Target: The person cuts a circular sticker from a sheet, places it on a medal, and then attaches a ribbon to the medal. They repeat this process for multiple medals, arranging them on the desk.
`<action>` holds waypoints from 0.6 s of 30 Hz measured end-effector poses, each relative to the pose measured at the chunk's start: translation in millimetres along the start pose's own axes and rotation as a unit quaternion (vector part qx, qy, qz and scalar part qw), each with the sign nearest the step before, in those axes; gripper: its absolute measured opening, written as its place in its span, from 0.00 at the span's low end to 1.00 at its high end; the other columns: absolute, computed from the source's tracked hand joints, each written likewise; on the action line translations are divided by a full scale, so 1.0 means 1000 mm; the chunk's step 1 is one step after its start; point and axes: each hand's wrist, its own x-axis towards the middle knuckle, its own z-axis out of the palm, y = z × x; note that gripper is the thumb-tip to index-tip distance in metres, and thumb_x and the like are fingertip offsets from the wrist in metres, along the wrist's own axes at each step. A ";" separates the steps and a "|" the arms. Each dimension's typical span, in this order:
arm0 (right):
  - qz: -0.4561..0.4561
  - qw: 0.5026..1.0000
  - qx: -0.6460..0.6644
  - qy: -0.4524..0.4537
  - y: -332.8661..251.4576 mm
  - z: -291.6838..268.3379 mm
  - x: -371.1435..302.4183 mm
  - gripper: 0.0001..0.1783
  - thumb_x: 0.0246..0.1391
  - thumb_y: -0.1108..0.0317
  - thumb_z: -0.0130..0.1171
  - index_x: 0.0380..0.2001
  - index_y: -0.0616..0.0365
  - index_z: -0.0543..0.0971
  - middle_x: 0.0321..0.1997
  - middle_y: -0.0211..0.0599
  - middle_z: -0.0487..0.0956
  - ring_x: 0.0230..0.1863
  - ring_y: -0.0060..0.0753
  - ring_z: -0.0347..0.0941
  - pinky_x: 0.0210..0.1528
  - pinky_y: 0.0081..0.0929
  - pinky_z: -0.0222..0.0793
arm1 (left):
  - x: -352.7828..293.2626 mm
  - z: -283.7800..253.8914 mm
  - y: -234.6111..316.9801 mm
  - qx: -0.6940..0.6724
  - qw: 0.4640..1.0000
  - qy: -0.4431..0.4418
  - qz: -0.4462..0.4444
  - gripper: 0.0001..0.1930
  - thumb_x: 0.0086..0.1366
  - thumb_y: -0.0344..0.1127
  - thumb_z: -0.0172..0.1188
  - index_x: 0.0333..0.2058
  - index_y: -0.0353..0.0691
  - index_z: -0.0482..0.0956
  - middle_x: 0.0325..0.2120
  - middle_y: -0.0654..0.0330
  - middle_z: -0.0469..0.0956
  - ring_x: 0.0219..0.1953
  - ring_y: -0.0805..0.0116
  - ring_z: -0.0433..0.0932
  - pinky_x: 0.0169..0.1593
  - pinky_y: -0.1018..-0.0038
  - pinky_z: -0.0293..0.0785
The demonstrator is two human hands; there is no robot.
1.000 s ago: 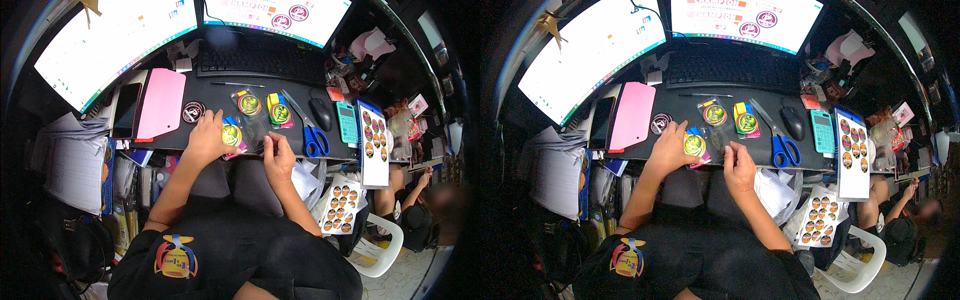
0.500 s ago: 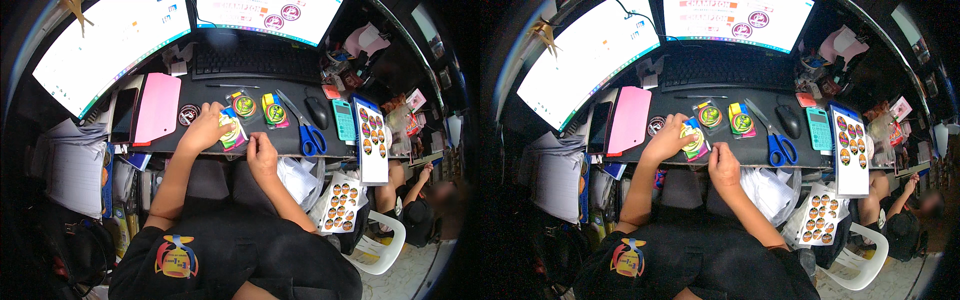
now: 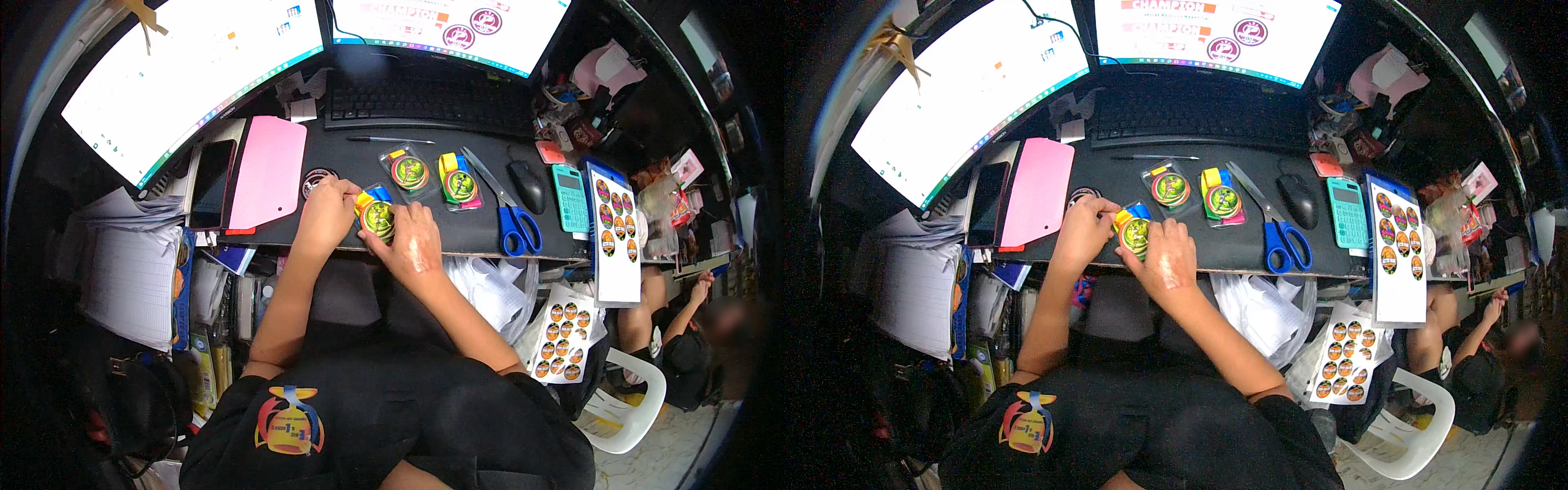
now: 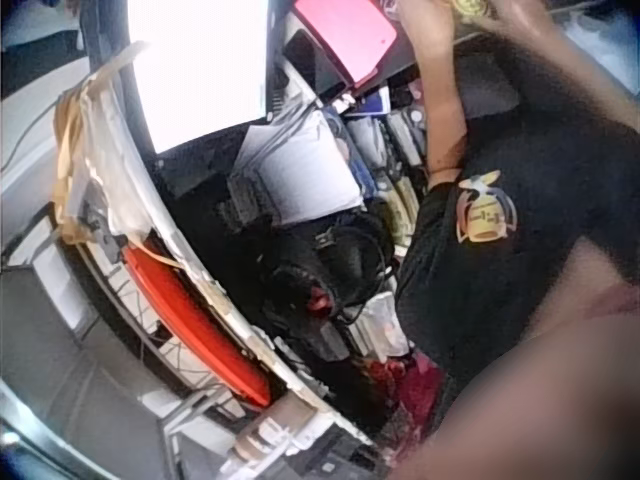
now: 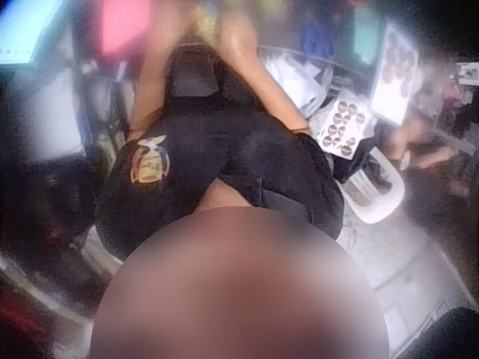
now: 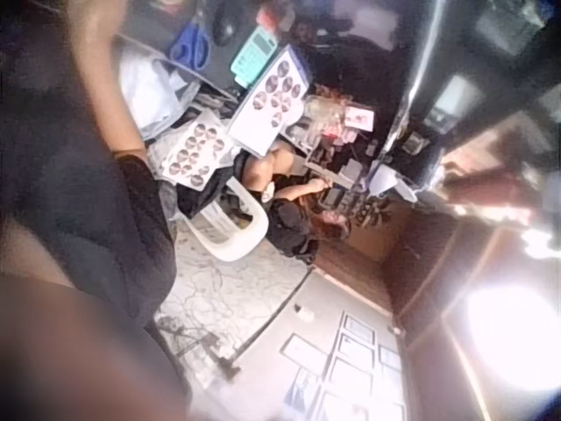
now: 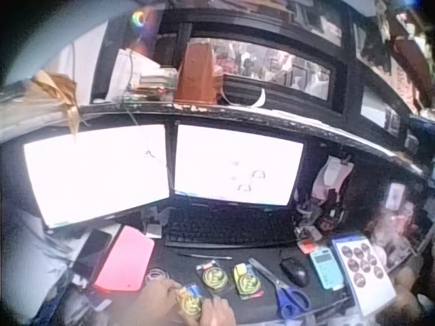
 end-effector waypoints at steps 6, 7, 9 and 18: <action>-0.031 0.998 -0.038 -0.048 -0.006 -0.005 0.012 0.23 0.41 0.53 0.68 0.32 0.62 0.76 0.34 0.45 0.72 0.39 0.47 0.69 0.36 0.42 0.64 | -0.004 -0.003 0.000 0.016 0.999 0.016 0.047 0.11 0.54 0.24 0.55 0.37 0.33 0.79 0.35 0.48 0.76 0.38 0.52 0.77 0.44 0.64 0.73; -0.046 0.997 -0.041 -0.046 -0.005 -0.005 0.014 0.22 0.42 0.54 0.67 0.30 0.62 0.75 0.33 0.44 0.73 0.38 0.46 0.69 0.34 0.42 0.64 | -0.005 -0.003 -0.001 -0.003 0.999 0.019 0.046 0.12 0.54 0.24 0.55 0.39 0.34 0.79 0.35 0.49 0.76 0.38 0.52 0.77 0.44 0.64 0.73; -0.057 0.998 -0.008 -0.006 -0.003 -0.003 0.015 0.14 0.47 0.60 0.63 0.29 0.61 0.76 0.29 0.44 0.73 0.34 0.48 0.71 0.35 0.41 0.65 | -0.007 -0.002 -0.001 -0.024 0.999 0.020 0.034 0.14 0.53 0.24 0.55 0.41 0.35 0.78 0.35 0.50 0.76 0.38 0.52 0.77 0.44 0.65 0.73; 0.085 0.967 0.177 0.160 0.025 -0.007 0.036 0.12 0.63 0.64 0.51 0.31 0.63 0.72 0.23 0.40 0.74 0.24 0.33 0.73 0.28 0.31 0.68 | 0.008 0.009 0.019 -0.173 0.972 0.125 0.101 0.17 0.62 0.31 0.57 0.50 0.38 0.75 0.42 0.50 0.78 0.42 0.60 0.79 0.46 0.71 0.73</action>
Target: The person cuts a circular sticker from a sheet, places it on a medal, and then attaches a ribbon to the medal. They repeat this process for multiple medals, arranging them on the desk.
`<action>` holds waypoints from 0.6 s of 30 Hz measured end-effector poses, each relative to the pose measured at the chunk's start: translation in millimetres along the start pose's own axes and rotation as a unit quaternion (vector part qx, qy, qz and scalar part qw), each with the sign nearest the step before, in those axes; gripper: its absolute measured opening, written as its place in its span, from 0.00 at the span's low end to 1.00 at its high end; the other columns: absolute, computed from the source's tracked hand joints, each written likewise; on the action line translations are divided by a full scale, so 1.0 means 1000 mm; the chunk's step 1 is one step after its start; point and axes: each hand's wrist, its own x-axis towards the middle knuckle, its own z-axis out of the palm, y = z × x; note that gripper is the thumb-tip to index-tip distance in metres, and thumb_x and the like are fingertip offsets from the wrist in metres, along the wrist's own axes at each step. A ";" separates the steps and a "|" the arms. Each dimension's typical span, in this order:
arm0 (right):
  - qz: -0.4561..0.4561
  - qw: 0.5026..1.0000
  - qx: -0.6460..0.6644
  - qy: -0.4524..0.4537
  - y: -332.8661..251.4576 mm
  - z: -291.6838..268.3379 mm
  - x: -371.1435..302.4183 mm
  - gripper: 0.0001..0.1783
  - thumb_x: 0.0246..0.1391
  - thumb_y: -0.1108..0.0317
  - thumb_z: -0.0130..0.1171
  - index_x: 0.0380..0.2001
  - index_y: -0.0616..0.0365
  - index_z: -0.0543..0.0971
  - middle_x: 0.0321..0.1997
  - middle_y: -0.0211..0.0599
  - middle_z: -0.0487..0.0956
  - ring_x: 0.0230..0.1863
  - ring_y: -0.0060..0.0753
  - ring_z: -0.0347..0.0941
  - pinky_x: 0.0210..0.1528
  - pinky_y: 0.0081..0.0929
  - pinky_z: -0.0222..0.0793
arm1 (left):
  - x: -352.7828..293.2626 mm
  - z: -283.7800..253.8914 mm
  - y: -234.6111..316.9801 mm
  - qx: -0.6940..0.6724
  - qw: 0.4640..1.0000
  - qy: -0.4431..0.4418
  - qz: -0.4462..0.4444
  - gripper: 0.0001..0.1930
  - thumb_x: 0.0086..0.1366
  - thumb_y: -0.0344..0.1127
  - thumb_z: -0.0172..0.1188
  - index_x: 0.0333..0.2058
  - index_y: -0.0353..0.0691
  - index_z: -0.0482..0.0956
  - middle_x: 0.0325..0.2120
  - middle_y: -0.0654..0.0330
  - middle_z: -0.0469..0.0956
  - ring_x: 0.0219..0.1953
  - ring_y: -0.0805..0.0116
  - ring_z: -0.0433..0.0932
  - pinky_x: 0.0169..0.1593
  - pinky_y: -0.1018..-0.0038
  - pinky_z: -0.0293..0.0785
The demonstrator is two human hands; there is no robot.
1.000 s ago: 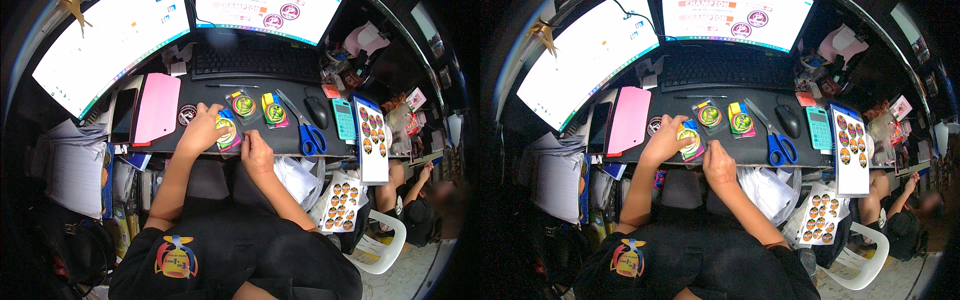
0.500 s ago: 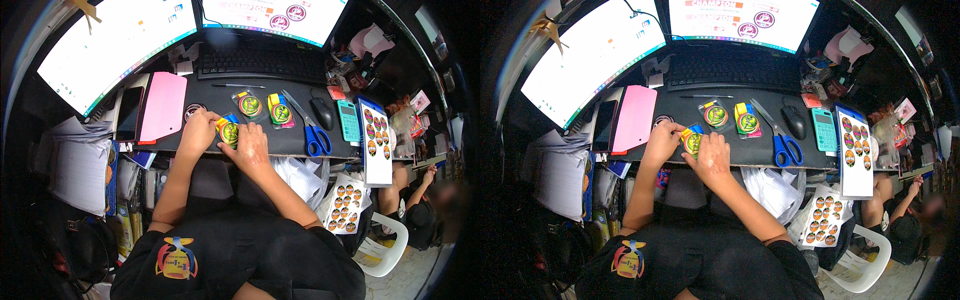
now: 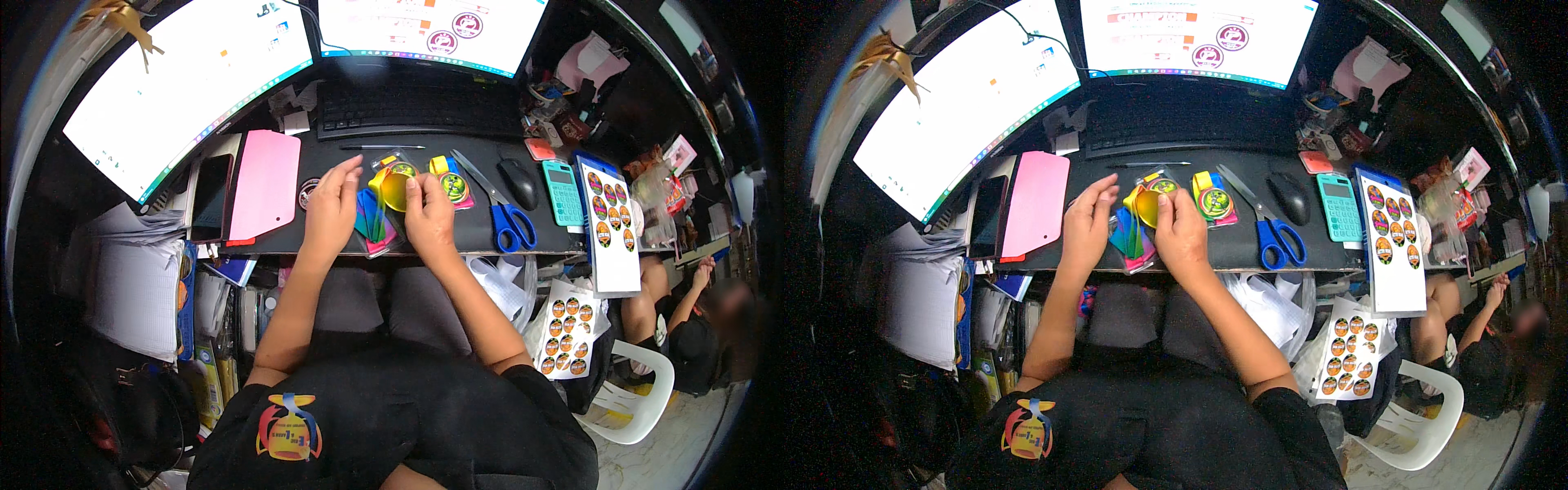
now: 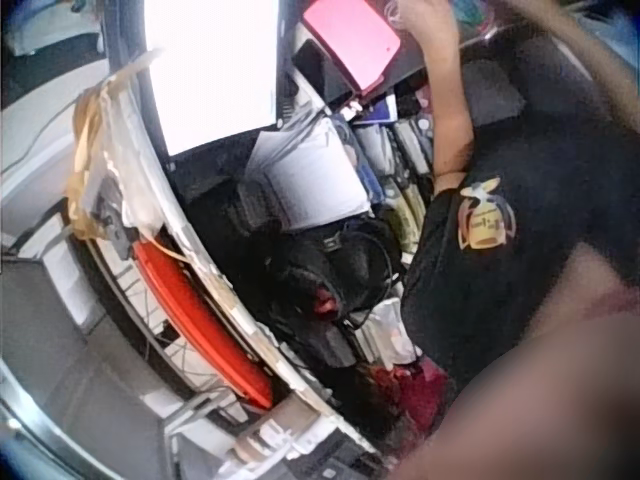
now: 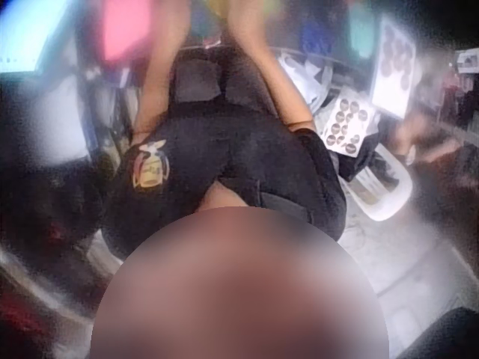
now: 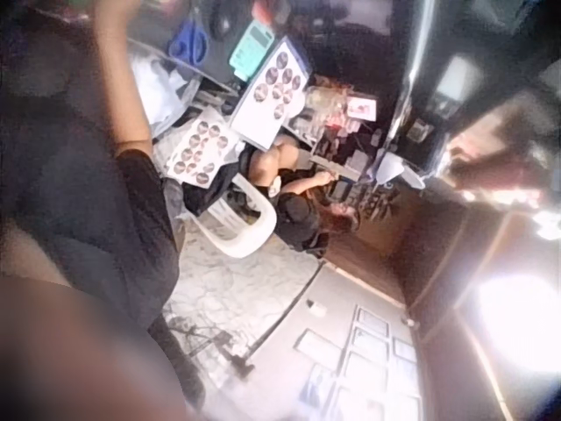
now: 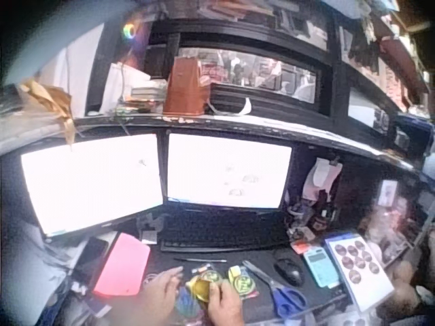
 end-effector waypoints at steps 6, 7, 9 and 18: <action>0.128 0.960 0.250 -0.017 -0.006 -0.021 0.019 0.12 0.65 0.61 0.48 0.33 0.59 0.72 0.26 0.28 0.74 0.20 0.13 0.68 0.17 0.14 0.66 | 0.002 0.032 0.019 -0.191 0.968 -0.151 -0.066 0.23 0.65 0.30 0.56 0.57 0.35 0.65 0.41 0.56 0.77 0.38 0.73 0.76 0.45 0.77 0.72; 0.120 0.961 0.250 0.006 -0.006 -0.025 0.024 0.12 0.65 0.61 0.48 0.33 0.59 0.72 0.25 0.29 0.73 0.19 0.14 0.67 0.16 0.14 0.66 | 0.006 0.033 0.019 -0.215 0.962 -0.154 -0.072 0.22 0.65 0.30 0.56 0.56 0.35 0.66 0.40 0.57 0.77 0.37 0.74 0.76 0.44 0.78 0.72; 0.121 0.956 0.264 0.037 -0.005 -0.037 0.030 0.13 0.64 0.61 0.49 0.33 0.60 0.72 0.26 0.30 0.73 0.19 0.15 0.67 0.16 0.16 0.66 | 0.016 0.029 0.019 -0.163 0.971 -0.153 -0.080 0.18 0.65 0.29 0.54 0.53 0.33 0.68 0.34 0.61 0.78 0.34 0.78 0.76 0.42 0.80 0.72; 0.081 0.944 0.285 0.143 0.002 -0.118 0.039 0.09 0.62 0.62 0.54 0.35 0.56 0.75 0.28 0.27 0.76 0.23 0.14 0.71 0.17 0.14 0.68 | 0.082 -0.005 0.043 0.001 0.950 -0.308 0.056 0.12 0.62 0.40 0.61 0.30 0.35 0.81 0.20 0.64 0.77 0.25 0.77 0.75 0.34 0.79 0.69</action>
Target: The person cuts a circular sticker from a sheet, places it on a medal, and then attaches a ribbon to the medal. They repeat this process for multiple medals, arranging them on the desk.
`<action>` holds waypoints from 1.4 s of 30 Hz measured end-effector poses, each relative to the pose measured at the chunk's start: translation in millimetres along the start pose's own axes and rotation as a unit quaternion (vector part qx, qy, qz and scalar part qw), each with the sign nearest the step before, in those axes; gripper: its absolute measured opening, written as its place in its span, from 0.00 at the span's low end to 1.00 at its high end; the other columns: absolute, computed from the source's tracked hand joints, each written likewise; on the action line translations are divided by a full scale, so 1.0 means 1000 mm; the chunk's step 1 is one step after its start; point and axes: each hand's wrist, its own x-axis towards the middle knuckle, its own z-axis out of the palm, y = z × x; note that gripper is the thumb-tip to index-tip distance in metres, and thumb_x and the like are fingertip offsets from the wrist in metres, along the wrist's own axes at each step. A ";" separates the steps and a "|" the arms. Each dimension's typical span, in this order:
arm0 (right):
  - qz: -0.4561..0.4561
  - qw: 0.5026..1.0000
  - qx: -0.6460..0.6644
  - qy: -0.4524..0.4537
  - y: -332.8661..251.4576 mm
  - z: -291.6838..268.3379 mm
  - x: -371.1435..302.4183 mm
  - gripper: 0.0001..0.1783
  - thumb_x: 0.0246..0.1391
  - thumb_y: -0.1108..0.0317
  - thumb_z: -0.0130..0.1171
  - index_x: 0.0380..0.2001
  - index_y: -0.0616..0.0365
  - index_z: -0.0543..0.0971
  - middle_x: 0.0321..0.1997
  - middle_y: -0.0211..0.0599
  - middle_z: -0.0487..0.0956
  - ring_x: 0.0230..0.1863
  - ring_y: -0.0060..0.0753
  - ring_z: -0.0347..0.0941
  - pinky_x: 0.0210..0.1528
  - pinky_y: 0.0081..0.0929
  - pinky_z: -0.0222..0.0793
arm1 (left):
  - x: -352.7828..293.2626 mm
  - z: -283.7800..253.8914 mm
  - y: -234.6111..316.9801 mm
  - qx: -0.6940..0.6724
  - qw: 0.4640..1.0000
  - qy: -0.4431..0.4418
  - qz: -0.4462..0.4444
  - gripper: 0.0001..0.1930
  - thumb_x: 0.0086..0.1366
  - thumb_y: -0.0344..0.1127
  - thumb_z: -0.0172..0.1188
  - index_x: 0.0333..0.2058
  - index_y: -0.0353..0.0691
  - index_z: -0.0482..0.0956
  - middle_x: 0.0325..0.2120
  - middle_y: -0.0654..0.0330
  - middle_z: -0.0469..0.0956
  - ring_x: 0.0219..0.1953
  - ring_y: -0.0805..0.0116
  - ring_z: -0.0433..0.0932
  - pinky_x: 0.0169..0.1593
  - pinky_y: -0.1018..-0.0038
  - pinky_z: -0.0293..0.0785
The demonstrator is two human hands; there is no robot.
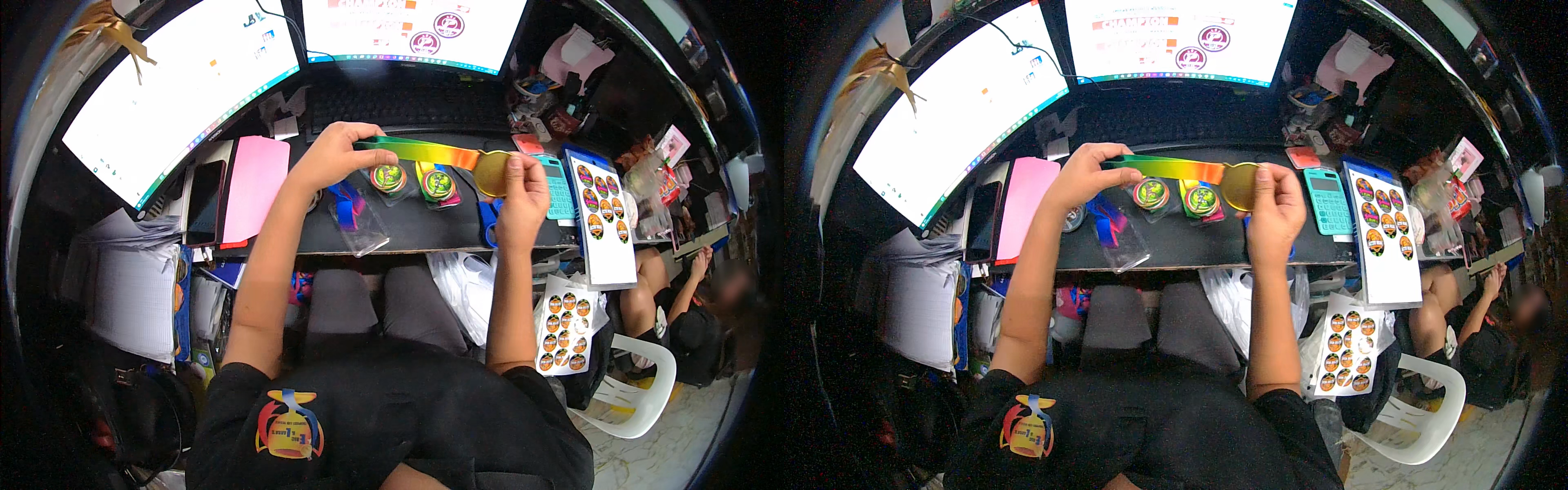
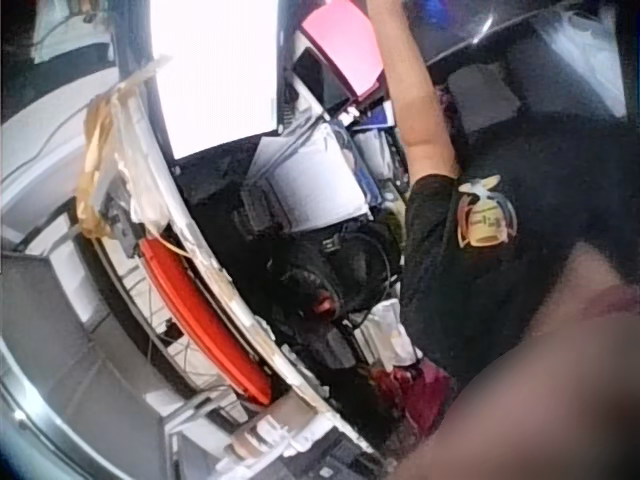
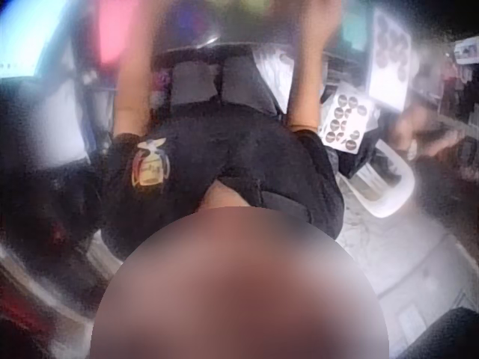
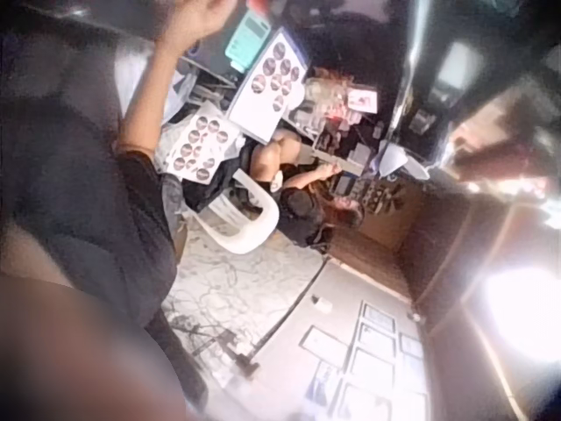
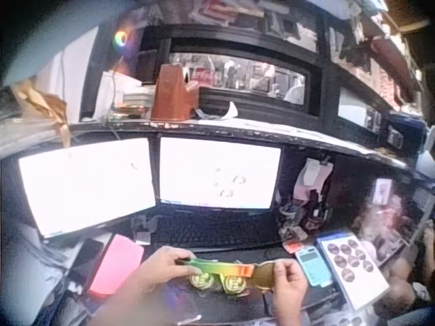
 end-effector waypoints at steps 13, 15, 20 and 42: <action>0.042 0.998 -0.002 0.043 -0.071 -0.144 0.039 0.10 0.61 0.61 0.55 0.36 0.55 0.77 0.26 0.27 0.77 0.18 0.16 0.69 0.13 0.14 0.57 | 0.009 -0.039 0.065 -0.098 0.958 -0.271 0.009 0.11 0.70 0.39 0.50 0.43 0.38 0.67 0.21 0.68 0.69 0.22 0.82 0.69 0.28 0.82 0.66; 0.045 0.999 -0.008 0.025 -0.079 -0.160 0.044 0.09 0.62 0.61 0.53 0.36 0.56 0.76 0.25 0.26 0.76 0.19 0.16 0.69 0.13 0.15 0.58 | 0.002 -0.041 0.065 -0.099 0.944 -0.313 -0.018 0.11 0.70 0.40 0.50 0.39 0.37 0.69 0.20 0.68 0.68 0.22 0.81 0.69 0.27 0.82 0.66; 0.044 0.998 -0.046 -0.015 -0.093 -0.194 0.051 0.09 0.63 0.62 0.52 0.35 0.56 0.74 0.23 0.25 0.73 0.17 0.16 0.67 0.13 0.16 0.58 | -0.018 -0.057 0.057 -0.089 0.953 -0.276 -0.091 0.17 0.69 0.43 0.50 0.32 0.33 0.77 0.23 0.64 0.75 0.25 0.80 0.71 0.31 0.83 0.69; 0.203 0.977 -0.054 -0.032 -0.031 -0.220 -0.022 0.06 0.62 0.69 0.50 0.36 0.60 0.73 0.28 0.33 0.76 0.21 0.21 0.73 0.17 0.20 0.72 | -0.048 -0.119 0.115 -0.070 0.988 0.108 0.080 0.19 0.47 0.26 0.69 0.35 0.39 0.68 0.22 0.66 0.70 0.22 0.80 0.71 0.25 0.85 0.69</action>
